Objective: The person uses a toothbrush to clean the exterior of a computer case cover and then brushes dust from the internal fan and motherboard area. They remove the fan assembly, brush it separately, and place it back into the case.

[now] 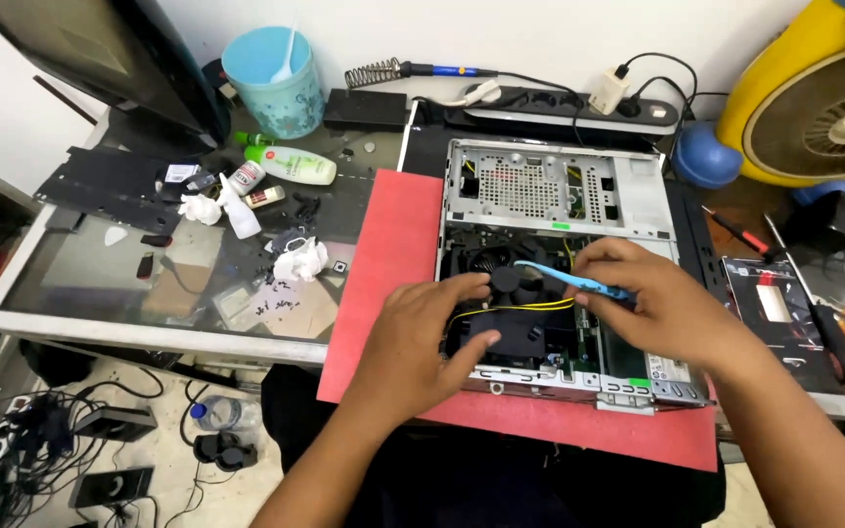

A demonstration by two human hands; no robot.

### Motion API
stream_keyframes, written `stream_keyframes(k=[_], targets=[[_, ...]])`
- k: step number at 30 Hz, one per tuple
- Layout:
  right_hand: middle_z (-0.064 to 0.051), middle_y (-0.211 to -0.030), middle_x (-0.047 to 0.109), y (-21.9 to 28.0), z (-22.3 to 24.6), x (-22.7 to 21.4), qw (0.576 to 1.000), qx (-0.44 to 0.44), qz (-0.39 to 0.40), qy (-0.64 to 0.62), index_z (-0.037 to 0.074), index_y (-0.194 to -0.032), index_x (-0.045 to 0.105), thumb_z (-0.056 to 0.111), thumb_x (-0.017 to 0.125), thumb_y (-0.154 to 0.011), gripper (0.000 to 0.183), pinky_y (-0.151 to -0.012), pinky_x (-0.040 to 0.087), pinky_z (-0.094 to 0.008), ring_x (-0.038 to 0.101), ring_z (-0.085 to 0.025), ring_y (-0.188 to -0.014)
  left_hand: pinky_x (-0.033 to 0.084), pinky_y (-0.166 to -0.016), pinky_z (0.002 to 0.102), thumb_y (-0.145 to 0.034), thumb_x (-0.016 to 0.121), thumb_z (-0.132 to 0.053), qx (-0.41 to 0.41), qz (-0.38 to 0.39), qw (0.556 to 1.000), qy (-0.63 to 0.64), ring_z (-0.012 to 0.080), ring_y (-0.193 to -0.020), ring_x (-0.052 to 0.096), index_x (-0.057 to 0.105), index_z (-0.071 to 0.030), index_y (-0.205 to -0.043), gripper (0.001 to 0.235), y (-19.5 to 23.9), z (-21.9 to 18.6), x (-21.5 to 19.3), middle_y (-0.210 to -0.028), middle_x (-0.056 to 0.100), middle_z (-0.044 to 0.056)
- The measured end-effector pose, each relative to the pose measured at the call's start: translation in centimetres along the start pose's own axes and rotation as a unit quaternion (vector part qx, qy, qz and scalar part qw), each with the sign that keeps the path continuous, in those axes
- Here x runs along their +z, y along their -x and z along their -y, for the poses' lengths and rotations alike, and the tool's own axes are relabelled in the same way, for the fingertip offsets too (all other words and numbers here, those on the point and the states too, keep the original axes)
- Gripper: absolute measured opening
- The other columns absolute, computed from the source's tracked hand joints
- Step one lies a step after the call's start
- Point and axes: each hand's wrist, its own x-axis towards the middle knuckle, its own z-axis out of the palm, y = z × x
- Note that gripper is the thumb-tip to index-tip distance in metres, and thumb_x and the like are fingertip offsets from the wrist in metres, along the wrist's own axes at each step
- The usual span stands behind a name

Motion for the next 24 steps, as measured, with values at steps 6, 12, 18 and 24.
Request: stream_keyframes(k=[6,12,18,24], targets=[[-0.002,-0.084,0.068,0.8,-1.1,1.0,0.997,0.014,0.034,0.063,0.016,-0.1,0.069,0.029,0.059,-0.099,0.016,-0.069,0.046,-0.035,0.066,-0.02,-0.077,0.045,-0.095,0.044,-0.095,0.067,-0.031,0.004,-0.004,1.0,0.004,0.024,-0.104,0.068,0.057,-0.013,-0.134,0.044,0.7,0.9,0.5,-0.113,0.074,-0.002],[-0.003,-0.086,0.069,-0.1,-0.4,1.3,0.998,-0.015,0.02,0.052,0.013,-0.106,0.07,0.02,0.061,-0.098,0.014,-0.064,0.047,-0.036,0.065,-0.021,-0.076,0.042,-0.095,0.042,-0.094,0.055,-0.012,-0.016,0.066,0.997,0.026,0.0243,-0.099,0.061,0.056,-0.013,-0.135,0.042,-0.1,0.9,0.0,-0.101,0.062,0.001],[-0.001,-0.08,0.068,0.3,-0.7,1.0,0.999,-0.032,0.029,0.026,0.015,-0.106,0.074,0.019,0.065,-0.096,0.014,-0.064,0.046,-0.035,0.065,-0.019,-0.071,0.043,-0.1,0.039,-0.094,0.064,-0.009,-0.004,0.072,0.994,0.08,0.018,-0.094,0.069,0.056,-0.017,-0.135,0.043,0.2,0.6,-1.3,-0.096,0.069,-0.004],[-0.001,-0.088,0.073,0.0,0.8,0.7,0.997,-0.039,0.06,-0.007,0.015,-0.103,0.078,0.02,0.071,-0.091,0.015,-0.066,0.05,-0.033,0.068,-0.018,-0.074,0.048,-0.092,0.037,-0.094,0.065,-0.005,0.0,0.057,0.997,0.057,0.017,-0.088,0.065,0.057,-0.015,-0.136,0.045,0.5,0.9,-1.1,-0.095,0.063,-0.002]])
